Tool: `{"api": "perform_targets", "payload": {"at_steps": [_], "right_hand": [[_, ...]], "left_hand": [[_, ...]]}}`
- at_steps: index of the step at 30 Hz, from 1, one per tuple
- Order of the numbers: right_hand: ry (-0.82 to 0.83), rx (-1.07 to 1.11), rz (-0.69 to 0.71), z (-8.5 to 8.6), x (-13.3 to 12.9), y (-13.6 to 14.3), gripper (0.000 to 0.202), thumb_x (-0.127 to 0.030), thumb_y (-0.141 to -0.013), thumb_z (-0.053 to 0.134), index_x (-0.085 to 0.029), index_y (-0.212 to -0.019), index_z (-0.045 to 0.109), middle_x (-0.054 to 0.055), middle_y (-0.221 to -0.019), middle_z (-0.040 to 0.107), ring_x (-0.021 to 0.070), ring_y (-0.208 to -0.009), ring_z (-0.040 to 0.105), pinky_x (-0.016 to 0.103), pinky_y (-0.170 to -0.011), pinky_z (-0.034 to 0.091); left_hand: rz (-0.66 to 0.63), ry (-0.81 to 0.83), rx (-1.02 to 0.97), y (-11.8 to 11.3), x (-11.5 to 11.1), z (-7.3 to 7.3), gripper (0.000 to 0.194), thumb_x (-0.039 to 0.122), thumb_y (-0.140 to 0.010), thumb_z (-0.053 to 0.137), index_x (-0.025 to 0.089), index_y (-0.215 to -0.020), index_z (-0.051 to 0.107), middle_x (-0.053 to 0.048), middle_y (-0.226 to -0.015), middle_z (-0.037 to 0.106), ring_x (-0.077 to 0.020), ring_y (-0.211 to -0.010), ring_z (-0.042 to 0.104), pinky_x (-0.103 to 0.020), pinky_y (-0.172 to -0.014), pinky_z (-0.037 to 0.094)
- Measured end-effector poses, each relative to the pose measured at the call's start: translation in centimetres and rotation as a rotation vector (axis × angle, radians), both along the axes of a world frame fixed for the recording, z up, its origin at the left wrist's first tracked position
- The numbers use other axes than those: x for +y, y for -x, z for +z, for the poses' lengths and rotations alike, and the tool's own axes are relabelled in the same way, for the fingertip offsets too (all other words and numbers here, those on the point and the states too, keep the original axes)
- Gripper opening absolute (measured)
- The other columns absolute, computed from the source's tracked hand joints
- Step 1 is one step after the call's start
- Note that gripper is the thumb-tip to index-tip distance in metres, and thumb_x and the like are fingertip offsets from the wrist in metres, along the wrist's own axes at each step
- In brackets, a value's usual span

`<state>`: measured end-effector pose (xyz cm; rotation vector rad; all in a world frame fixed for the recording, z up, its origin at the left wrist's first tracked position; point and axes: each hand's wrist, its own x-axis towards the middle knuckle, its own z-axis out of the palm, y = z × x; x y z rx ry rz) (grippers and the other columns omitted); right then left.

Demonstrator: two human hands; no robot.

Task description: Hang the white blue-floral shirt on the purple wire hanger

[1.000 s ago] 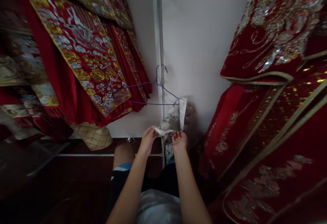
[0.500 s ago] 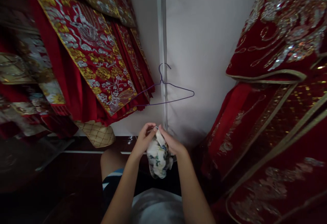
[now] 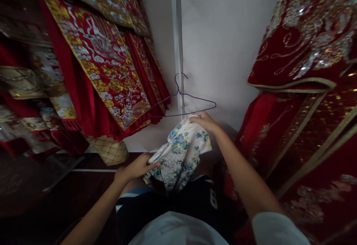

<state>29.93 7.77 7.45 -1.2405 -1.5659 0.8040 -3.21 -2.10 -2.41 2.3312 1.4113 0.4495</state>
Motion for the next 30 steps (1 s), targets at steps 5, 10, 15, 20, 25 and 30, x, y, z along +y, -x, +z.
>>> {"api": "perform_targets", "payload": {"at_steps": [5, 10, 15, 20, 25, 30], "right_hand": [[-0.369, -0.153, -0.002, -1.5, 4.5, 0.8, 0.043, -0.046, -0.076, 0.061, -0.017, -0.107, 0.069, 0.011, -0.117, 0.069, 0.0273, -0.112, 0.061, 0.038, -0.101, 0.043], [-0.308, -0.267, 0.021, -2.7, 4.6, -0.4, 0.049, -0.060, -0.085, 0.046, -0.018, -0.066, 0.063, 0.001, -0.064, 0.060, 0.0188, -0.068, 0.056, 0.028, -0.066, 0.044], [-0.340, -0.272, -0.060, -3.0, 2.4, -2.1, 0.053, -0.065, -0.082, 0.050, -0.019, -0.055, 0.052, -0.003, -0.054, 0.036, 0.0119, -0.056, 0.036, 0.025, -0.054, 0.027], [-0.295, -0.255, -0.043, -2.5, 0.7, -2.5, 0.053, -0.065, -0.080, 0.051, -0.019, -0.055, 0.052, -0.003, -0.055, 0.036, 0.0123, -0.056, 0.035, 0.026, -0.054, 0.026], [-0.305, -0.263, -0.043, -2.6, -0.4, -1.5, 0.050, -0.060, -0.083, 0.050, -0.019, -0.055, 0.049, -0.003, -0.055, 0.035, 0.0122, -0.056, 0.036, 0.026, -0.055, 0.025], [-0.305, -0.208, -0.011, -2.6, -1.3, -0.8, 0.051, -0.060, -0.084, 0.052, -0.019, -0.053, 0.047, -0.003, -0.054, 0.037, 0.0122, -0.057, 0.039, 0.026, -0.057, 0.030]], "left_hand": [[-0.008, -0.328, 0.216, 1.1, 2.0, 4.2, 0.047, 0.051, -0.093, 0.046, 0.015, -0.069, 0.065, -0.008, -0.073, 0.066, -0.0213, -0.075, 0.059, -0.034, -0.080, 0.043], [0.140, -0.408, 0.217, 1.9, 3.5, 6.7, 0.025, 0.034, -0.088, 0.054, 0.022, -0.089, 0.076, -0.008, -0.110, 0.073, -0.0299, -0.115, 0.055, -0.041, -0.097, 0.042], [0.132, -0.429, -0.044, 2.0, 4.5, 7.0, 0.029, 0.036, -0.089, 0.050, 0.022, -0.096, 0.075, -0.008, -0.123, 0.069, -0.0285, -0.120, 0.057, -0.044, -0.103, 0.044], [0.128, -0.465, -0.335, -0.3, 5.0, 7.4, 0.035, 0.036, -0.093, 0.043, 0.018, -0.111, 0.067, -0.011, -0.131, 0.063, -0.0245, -0.125, 0.056, -0.042, -0.112, 0.038], [0.098, -0.534, -0.366, -3.7, 6.9, 9.5, 0.027, 0.031, -0.095, 0.038, 0.016, -0.100, 0.061, -0.014, -0.147, 0.049, -0.0228, -0.139, 0.042, -0.041, -0.117, 0.031], [0.014, -0.623, -0.295, -6.1, 9.6, 11.8, 0.019, 0.025, -0.090, 0.049, 0.016, -0.105, 0.056, -0.014, -0.129, 0.061, -0.0247, -0.119, 0.057, -0.039, -0.102, 0.043]]}}
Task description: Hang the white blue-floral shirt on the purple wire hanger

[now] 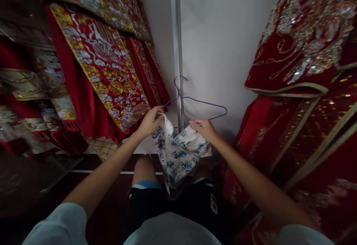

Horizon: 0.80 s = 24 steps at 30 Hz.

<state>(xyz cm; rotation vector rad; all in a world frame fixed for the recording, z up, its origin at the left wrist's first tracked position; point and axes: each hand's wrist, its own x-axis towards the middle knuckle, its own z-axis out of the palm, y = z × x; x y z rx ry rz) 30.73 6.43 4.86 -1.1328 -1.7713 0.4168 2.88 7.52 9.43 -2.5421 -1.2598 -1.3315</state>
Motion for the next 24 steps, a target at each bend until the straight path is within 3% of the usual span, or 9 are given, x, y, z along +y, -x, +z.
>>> {"api": "perform_targets", "payload": {"at_steps": [2, 4, 7, 10, 13, 15, 17, 19, 24], "right_hand": [[0.008, 0.012, -0.003, 0.3, -0.6, -0.5, 0.044, -0.059, -0.081, 0.058, -0.018, -0.063, 0.059, -0.002, -0.058, 0.047, 0.0140, -0.060, 0.046, 0.026, -0.060, 0.034], [-0.007, 0.008, -0.036, 0.6, -1.3, -1.4, 0.042, -0.055, -0.074, 0.068, -0.018, -0.093, 0.070, 0.000, -0.069, 0.059, 0.0179, -0.068, 0.055, 0.027, -0.066, 0.041], [-0.069, -0.015, -0.091, 1.1, -2.3, -3.5, 0.085, -0.046, -0.063, 0.081, -0.022, -0.138, 0.052, 0.006, -0.094, 0.068, 0.0246, -0.087, 0.063, 0.033, -0.077, 0.047], [-0.140, -0.002, -0.146, 1.7, -1.9, -5.4, 0.101, -0.038, -0.061, 0.082, -0.021, -0.150, 0.037, 0.012, -0.117, 0.066, 0.0289, -0.099, 0.064, 0.040, -0.086, 0.049], [-0.176, -0.021, -0.289, 2.7, -0.3, -6.4, 0.075, -0.034, -0.064, 0.077, -0.015, -0.134, 0.057, 0.015, -0.105, 0.071, 0.0307, -0.093, 0.066, 0.041, -0.083, 0.050], [-0.152, -0.085, -0.343, 3.6, 0.8, -6.6, 0.041, -0.034, -0.067, 0.074, -0.014, -0.102, 0.072, 0.012, -0.085, 0.073, 0.0292, -0.082, 0.066, 0.037, -0.075, 0.050], [-0.082, -0.125, -0.336, 4.6, 1.5, -6.8, 0.023, -0.038, -0.066, 0.074, -0.015, -0.073, 0.071, 0.008, -0.066, 0.068, 0.0262, -0.070, 0.064, 0.034, -0.065, 0.048], [0.039, -0.060, -0.249, 5.5, 1.5, -7.3, 0.028, -0.041, -0.061, 0.078, -0.016, -0.064, 0.068, 0.005, -0.059, 0.065, 0.0237, -0.063, 0.062, 0.032, -0.058, 0.046], [0.376, 0.352, 0.046, 6.0, 0.5, -9.1, 0.039, -0.045, -0.055, 0.081, -0.014, -0.077, 0.072, 0.012, -0.070, 0.072, 0.0270, -0.060, 0.065, 0.040, -0.057, 0.052]], "left_hand": [[0.003, 0.009, -0.002, 0.1, 0.8, 0.4, 0.028, 0.026, -0.090, 0.051, 0.015, -0.116, 0.053, -0.012, -0.114, 0.066, -0.0228, -0.105, 0.063, -0.035, -0.093, 0.047], [0.010, 0.018, 0.026, 0.7, 1.4, 0.7, 0.035, 0.026, -0.093, 0.047, 0.015, -0.125, 0.050, -0.011, -0.110, 0.068, -0.0214, -0.099, 0.065, -0.032, -0.090, 0.047], [0.027, 0.004, 0.088, 2.3, 1.7, 1.1, 0.034, 0.026, -0.096, 0.041, 0.016, -0.125, 0.056, -0.011, -0.113, 0.069, -0.0216, -0.104, 0.065, -0.031, -0.093, 0.046], [0.081, -0.027, 0.116, 3.4, 1.6, 1.9, 0.034, 0.028, -0.096, 0.040, 0.016, -0.119, 0.061, -0.010, -0.116, 0.069, -0.0225, -0.107, 0.064, -0.031, -0.096, 0.046], [0.154, -0.070, 0.175, 3.5, 1.3, 2.6, 0.034, 0.031, -0.096, 0.040, 0.017, -0.116, 0.063, -0.010, -0.109, 0.071, -0.0236, -0.099, 0.065, -0.032, -0.090, 0.047], [0.197, -0.092, 0.214, 3.3, 1.1, 3.0, 0.032, 0.030, -0.095, 0.040, 0.018, -0.111, 0.064, -0.009, -0.100, 0.071, -0.0237, -0.091, 0.065, -0.033, -0.085, 0.047], [0.235, -0.114, 0.229, 3.2, 1.0, 3.1, 0.030, 0.030, -0.095, 0.040, 0.018, -0.106, 0.065, -0.009, -0.095, 0.070, -0.0234, -0.088, 0.064, -0.032, -0.082, 0.047], [0.259, -0.130, 0.210, 3.5, 1.0, 3.2, 0.030, 0.032, -0.096, 0.039, 0.018, -0.101, 0.065, -0.010, -0.096, 0.068, -0.0231, -0.088, 0.062, -0.032, -0.082, 0.046], [0.298, -0.105, -0.019, 5.5, 2.3, 2.4, 0.033, 0.036, -0.096, 0.038, 0.017, -0.095, 0.064, -0.010, -0.096, 0.066, -0.0216, -0.090, 0.060, -0.031, -0.082, 0.045]]}}
